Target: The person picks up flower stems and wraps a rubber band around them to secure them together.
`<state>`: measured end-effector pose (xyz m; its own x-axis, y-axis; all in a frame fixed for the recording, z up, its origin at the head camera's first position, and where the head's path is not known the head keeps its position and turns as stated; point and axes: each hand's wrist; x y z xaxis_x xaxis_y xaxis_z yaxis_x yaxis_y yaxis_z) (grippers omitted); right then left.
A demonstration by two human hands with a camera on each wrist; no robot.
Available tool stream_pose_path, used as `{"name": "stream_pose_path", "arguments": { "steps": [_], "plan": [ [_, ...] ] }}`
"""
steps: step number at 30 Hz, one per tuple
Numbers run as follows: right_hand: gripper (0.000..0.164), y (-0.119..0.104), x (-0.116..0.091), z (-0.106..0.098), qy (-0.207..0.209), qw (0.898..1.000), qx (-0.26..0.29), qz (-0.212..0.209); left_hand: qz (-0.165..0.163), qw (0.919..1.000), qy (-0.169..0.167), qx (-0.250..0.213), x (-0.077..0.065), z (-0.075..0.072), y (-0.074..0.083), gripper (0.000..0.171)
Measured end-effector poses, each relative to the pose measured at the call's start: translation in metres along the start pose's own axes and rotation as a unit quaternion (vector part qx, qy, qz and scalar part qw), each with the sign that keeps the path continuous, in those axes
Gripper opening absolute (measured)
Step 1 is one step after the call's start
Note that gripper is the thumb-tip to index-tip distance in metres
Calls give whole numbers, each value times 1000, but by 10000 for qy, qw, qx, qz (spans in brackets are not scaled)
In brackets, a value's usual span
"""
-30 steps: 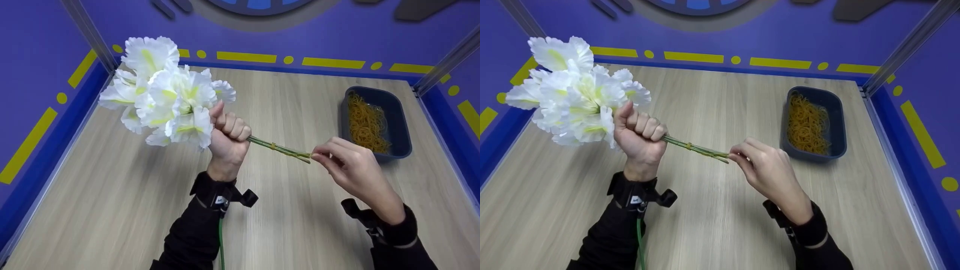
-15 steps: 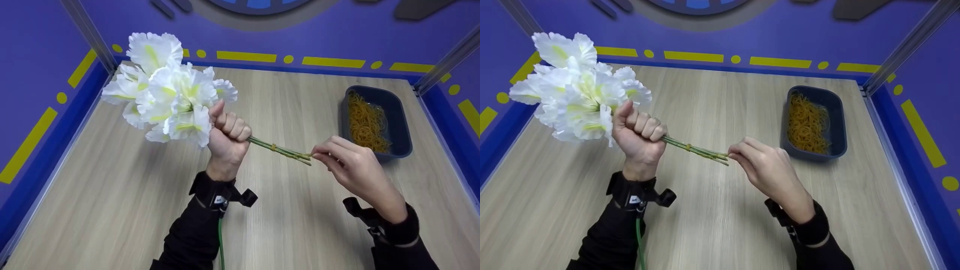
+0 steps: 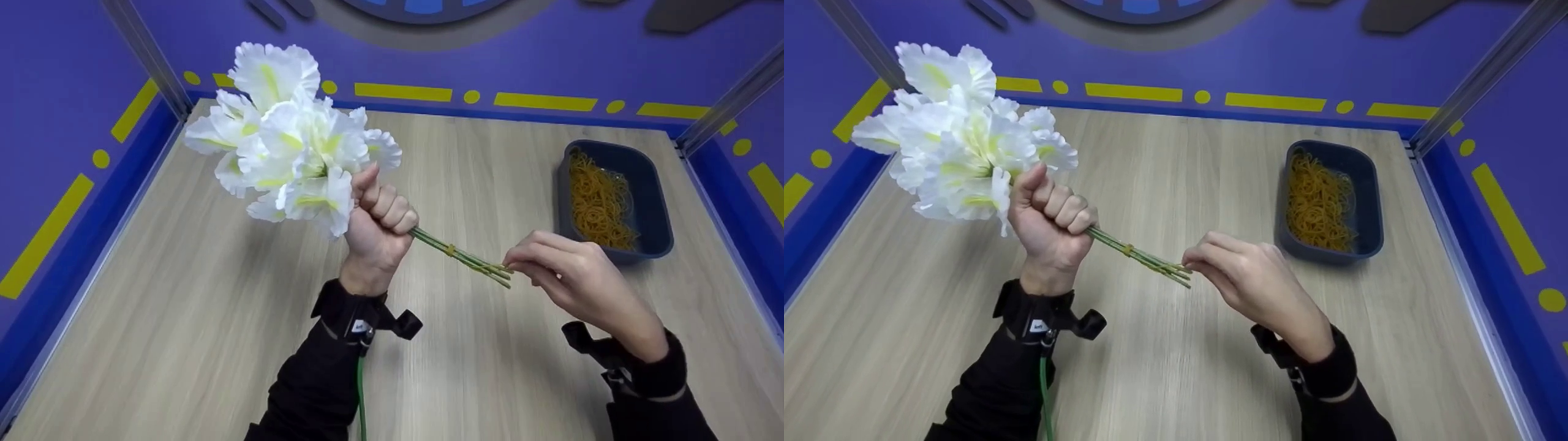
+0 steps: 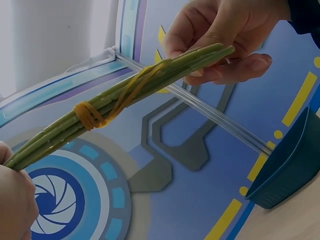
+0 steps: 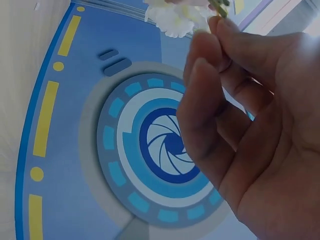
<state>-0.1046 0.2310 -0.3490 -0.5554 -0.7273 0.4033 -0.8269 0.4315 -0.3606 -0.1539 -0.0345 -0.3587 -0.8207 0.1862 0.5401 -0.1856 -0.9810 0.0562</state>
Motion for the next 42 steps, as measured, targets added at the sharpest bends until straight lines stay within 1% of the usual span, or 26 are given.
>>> {"name": "stream_pose_path", "arguments": {
  "steps": [5, 7, 10, 13, 17, 20, 22, 24, 26, 27, 30, 32, 35, 38, 42],
  "plan": [
    [12, 0, 6, 10, 99, 9995, -185, -237, -216, 9995, 160, 155, -2, 0, -9, 58],
    [8, -1, 8, 13, 124, 9993, -191, -311, -312, 9992, 190, 177, -3, 0, -13, 58],
    [14, -3, 10, 17, 246, 9987, -191, -406, -489, 9984, 203, 173, -4, 1, -18, 57],
    [20, -5, 14, 21, 445, 9973, -189, -544, -702, 9970, 231, 230, -6, 1, -26, 51],
    [20, -7, 18, 28, 805, 9942, -209, -681, -937, 9942, 384, 359, -9, 0, -37, 47],
    [20, -7, 19, 33, 1080, 9921, -118, -626, -1011, 9928, 522, 367, -11, -2, -44, 48],
    [18, -6, 18, 36, 1141, 9918, 36, -574, -1000, 9929, 575, 297, -12, -3, -47, 48],
    [13, -5, 18, 37, 1069, 9927, 261, -484, -972, 9931, 624, 196, -12, -4, -49, 47],
    [5, -4, 16, 37, 899, 9941, 455, -409, -894, 9935, 698, 96, -11, -6, -48, 47],
    [8, -3, 15, 37, 804, 9944, 573, -363, -842, 9937, 743, 56, -10, -6, -48, 46],
    [23, -2, 14, 35, 522, 9945, 875, -232, -698, 9934, 903, -127, -9, -7, -44, 46],
    [28, -3, 13, 33, 352, 9939, 1035, -130, -658, 9925, 998, -271, -8, -8, -41, 46],
    [29, -3, 13, 31, 203, 9932, 1149, 36, -665, 9902, 1111, -529, -6, -9, -39, 46],
    [28, -4, 11, 28, 157, 9928, 1158, 262, -643, 9873, 1230, -776, -5, -10, -36, 46],
    [27, -4, 8, 23, -28, 9915, 1182, 538, -579, 9842, 1292, -1066, -5, -13, -34, 46]
  ]
}}
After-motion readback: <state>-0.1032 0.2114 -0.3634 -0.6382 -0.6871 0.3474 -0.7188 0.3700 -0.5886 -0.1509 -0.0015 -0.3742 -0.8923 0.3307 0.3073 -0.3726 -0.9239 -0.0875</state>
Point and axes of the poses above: each hand's wrist, its own x-axis towards the middle knuckle, its own z-axis out of the palm, y = z × x, and after that the axes turned 9 degrees about -y, right-handed
